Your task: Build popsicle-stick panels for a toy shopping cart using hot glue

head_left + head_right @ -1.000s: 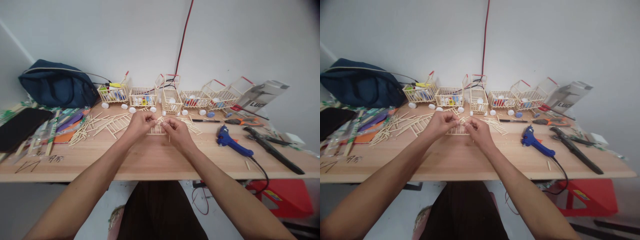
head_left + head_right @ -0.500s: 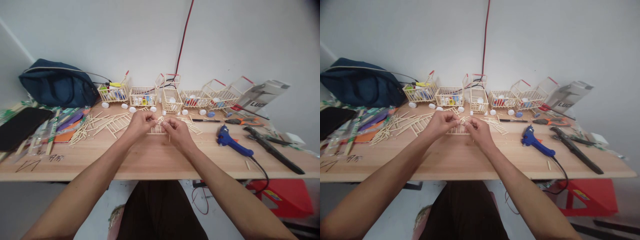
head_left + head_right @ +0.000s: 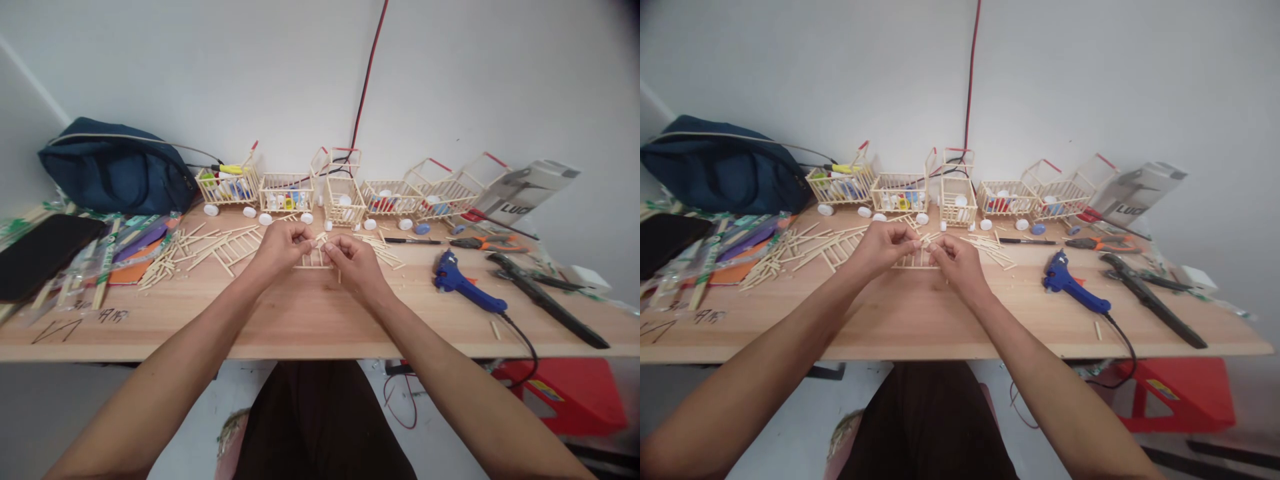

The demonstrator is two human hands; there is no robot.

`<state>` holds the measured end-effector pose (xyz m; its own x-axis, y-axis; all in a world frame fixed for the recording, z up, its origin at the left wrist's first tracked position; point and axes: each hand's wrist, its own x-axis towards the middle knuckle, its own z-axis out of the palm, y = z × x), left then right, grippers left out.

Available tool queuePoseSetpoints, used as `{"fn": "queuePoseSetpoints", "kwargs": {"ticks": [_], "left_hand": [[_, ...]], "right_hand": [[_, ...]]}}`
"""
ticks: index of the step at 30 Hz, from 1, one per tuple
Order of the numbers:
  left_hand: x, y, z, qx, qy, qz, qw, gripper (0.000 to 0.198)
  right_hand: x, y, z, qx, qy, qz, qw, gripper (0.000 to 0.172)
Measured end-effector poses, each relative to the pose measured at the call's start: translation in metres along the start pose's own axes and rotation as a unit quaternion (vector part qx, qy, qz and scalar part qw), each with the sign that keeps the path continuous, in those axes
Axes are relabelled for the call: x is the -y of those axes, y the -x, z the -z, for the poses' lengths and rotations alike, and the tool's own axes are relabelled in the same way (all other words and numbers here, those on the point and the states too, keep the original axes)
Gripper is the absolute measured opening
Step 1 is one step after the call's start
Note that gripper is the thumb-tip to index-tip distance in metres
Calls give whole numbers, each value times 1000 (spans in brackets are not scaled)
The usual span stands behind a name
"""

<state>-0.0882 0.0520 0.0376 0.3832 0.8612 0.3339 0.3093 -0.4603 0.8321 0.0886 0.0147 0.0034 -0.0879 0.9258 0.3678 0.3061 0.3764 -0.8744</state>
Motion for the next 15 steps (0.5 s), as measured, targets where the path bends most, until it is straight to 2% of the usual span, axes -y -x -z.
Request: {"fn": "queuePoseSetpoints", "kwargs": {"ticks": [15], "left_hand": [[-3, 1, 1, 5, 2, -1, 1000, 11]], "right_hand": [[-2, 0, 1, 1, 4, 0, 1000, 24]]}}
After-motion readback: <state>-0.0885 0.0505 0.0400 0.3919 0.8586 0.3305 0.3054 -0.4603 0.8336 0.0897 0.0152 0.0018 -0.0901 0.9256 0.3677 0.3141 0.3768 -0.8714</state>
